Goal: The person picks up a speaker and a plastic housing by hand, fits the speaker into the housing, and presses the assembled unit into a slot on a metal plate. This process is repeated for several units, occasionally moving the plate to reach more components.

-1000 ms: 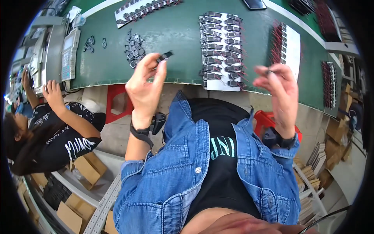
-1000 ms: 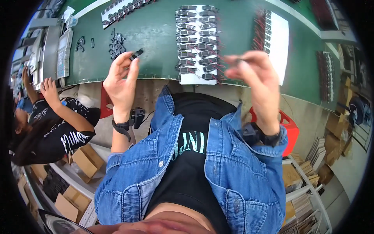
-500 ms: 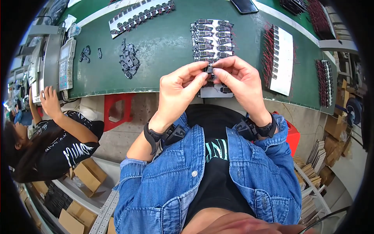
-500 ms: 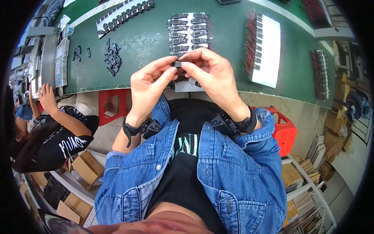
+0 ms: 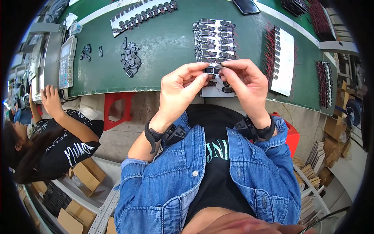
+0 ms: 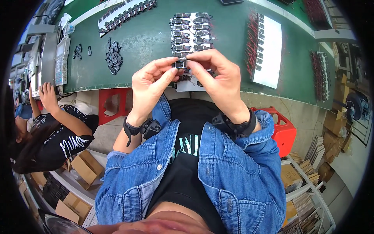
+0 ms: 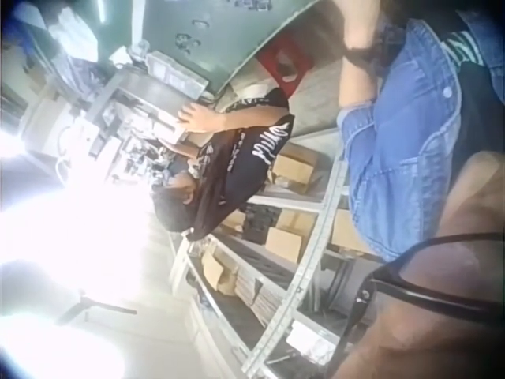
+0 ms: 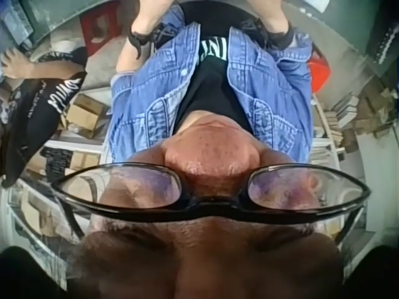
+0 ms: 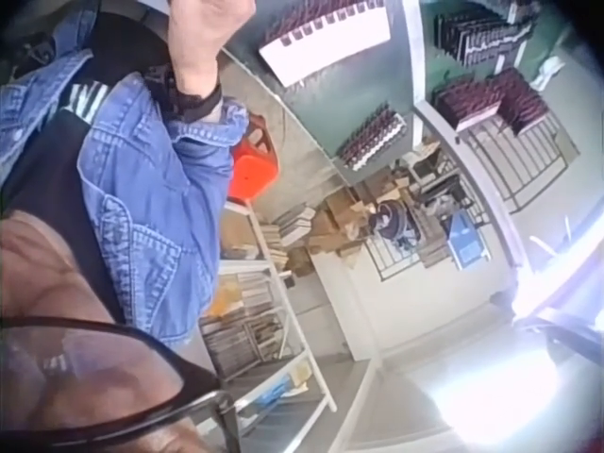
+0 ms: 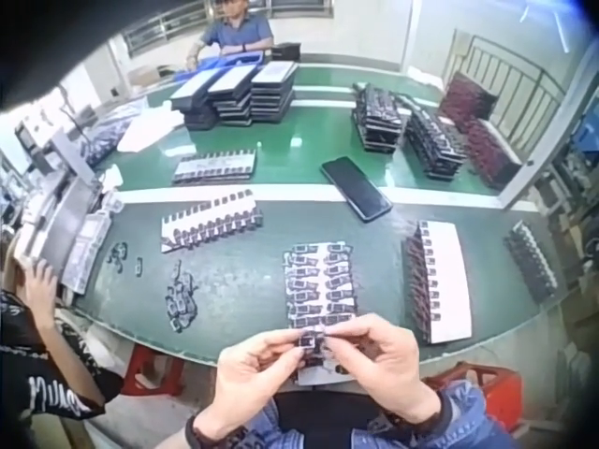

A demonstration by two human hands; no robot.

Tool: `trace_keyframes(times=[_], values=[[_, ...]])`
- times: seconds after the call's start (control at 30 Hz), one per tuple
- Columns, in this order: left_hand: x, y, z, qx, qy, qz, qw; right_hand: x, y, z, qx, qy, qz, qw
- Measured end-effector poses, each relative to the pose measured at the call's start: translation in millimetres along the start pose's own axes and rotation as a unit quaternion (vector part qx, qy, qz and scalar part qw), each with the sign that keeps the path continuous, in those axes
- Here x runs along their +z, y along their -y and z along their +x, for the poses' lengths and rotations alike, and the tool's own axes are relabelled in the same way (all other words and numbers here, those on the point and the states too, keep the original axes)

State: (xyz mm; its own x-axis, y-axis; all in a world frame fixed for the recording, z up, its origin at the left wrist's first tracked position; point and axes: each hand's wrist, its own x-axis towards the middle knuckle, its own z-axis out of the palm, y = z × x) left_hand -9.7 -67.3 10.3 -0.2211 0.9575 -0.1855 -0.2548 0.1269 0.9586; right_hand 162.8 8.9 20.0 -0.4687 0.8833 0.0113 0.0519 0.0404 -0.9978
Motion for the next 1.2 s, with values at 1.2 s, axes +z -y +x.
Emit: trace_keyframes(times=[1.2], values=[[2.3,10.4,-7.0,0.047,0.005,0.072,0.996,-7.6,-5.9,7.2,0.088,0.088,0.028,0.992]])
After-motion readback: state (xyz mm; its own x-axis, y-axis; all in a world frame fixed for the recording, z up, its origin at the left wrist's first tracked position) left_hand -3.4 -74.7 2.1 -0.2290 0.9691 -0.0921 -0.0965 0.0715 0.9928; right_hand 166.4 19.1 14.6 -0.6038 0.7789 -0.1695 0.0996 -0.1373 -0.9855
